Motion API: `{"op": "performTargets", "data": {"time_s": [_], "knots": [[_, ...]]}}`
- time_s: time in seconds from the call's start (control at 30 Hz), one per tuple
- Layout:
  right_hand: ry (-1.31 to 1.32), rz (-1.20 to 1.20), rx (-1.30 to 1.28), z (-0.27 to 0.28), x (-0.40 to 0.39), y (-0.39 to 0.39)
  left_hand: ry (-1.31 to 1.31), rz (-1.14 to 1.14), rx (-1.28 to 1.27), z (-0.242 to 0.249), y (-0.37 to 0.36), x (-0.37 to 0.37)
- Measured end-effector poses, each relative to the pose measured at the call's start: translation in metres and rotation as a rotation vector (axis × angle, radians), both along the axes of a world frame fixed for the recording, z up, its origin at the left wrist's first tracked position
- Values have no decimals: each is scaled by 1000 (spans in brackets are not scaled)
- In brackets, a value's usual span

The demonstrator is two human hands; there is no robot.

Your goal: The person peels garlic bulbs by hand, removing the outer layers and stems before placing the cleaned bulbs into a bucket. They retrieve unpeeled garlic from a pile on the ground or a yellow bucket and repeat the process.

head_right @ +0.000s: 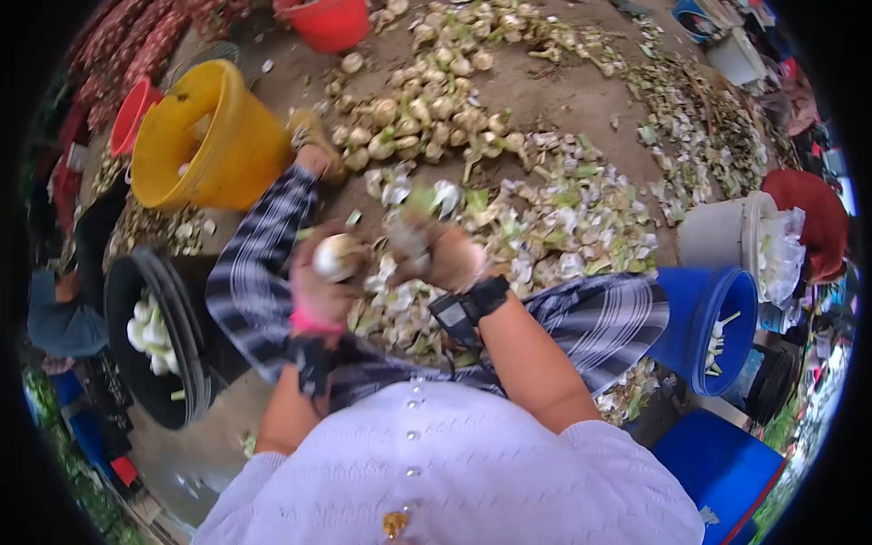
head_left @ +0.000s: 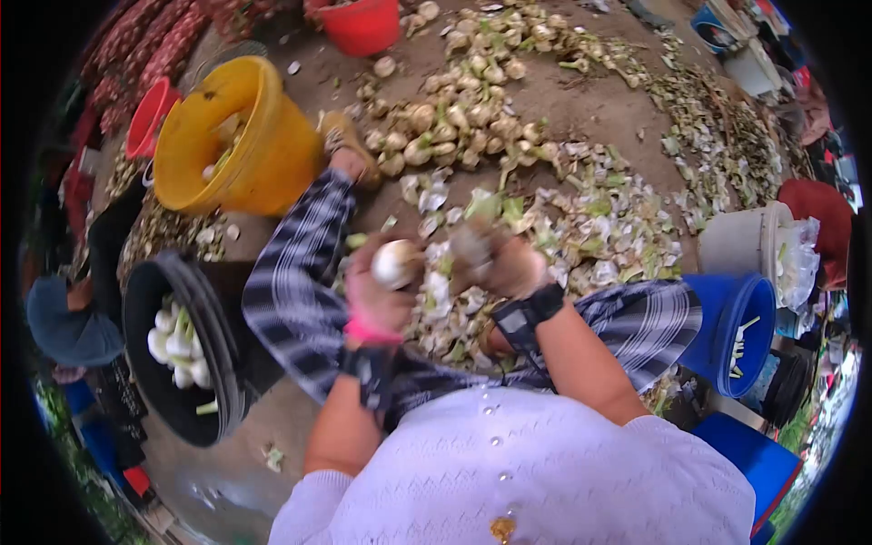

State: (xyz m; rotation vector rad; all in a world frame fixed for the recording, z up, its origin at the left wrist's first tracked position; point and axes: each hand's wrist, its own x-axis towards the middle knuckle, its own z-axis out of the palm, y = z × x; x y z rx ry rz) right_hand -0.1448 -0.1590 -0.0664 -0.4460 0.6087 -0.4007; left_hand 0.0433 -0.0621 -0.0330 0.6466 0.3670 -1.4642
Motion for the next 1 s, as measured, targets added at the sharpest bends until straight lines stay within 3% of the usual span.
{"op": "performTargets", "data": {"time_s": [0.07, 0.1, 0.13, 0.17, 0.2, 0.27, 0.3, 0.4, 0.5, 0.57, 0.6, 0.67, 0.73, 0.77, 0.8, 0.87, 0.9, 0.97, 1.0], "knots": [[979, 773, -1105, -61, 13, -12, -346, 162, -60, 33, 1, 41], [988, 768, -1101, -65, 13, -31, -595, 265, -49, 47, 0, 60], [1155, 709, -1103, -68, 19, -53, -1043, 392, -48, 59, -3, 73], [1294, 665, -1111, -72, 30, -64, -1133, 433, -65, 57, -5, 82], [725, 242, -693, -52, 41, -63, -1242, 481, -65, 58, -3, 94], [268, 175, -297, 3, 84, -54, -1505, 398, -73, 45, -21, 86], [216, 185, -360, 23, 99, -48, -1575, 392, -30, 30, -27, 76], [292, 176, -522, 65, 107, -36, -1710, 329, -66, 6, -41, 44], [464, 253, -502, 76, 94, -30, -1962, 291, -74, -1, -44, 27], [618, 203, -840, 80, 86, -21, -2048, 286, -120, -1, -44, 22], [623, 196, -837, 80, 81, -16, -2075, 287, -134, 0, -42, 19], [687, 65, -1116, 75, 74, -6, -2105, 292, -157, 2, -44, 12], [611, 4, -1041, 78, 71, 3, -1699, 434, -169, 6, -51, 3], [409, -30, -707, 81, 68, 6, -1345, 196, -72, 15, -47, 6], [207, -59, -373, 84, 65, 9, -842, 207, -176, 32, -49, -2], [31, -68, -156, 76, 50, 5, -212, 205, -308, 30, -44, -3], [-241, -115, -59, 72, 42, 3, -217, 207, -321, 33, -43, -1], [-639, -73, 25, 55, 22, 0, 201, 225, -380, 35, -38, 6], [-607, 273, -101, 27, 6, -9, 153, 223, -418, 24, -33, 15]]}}
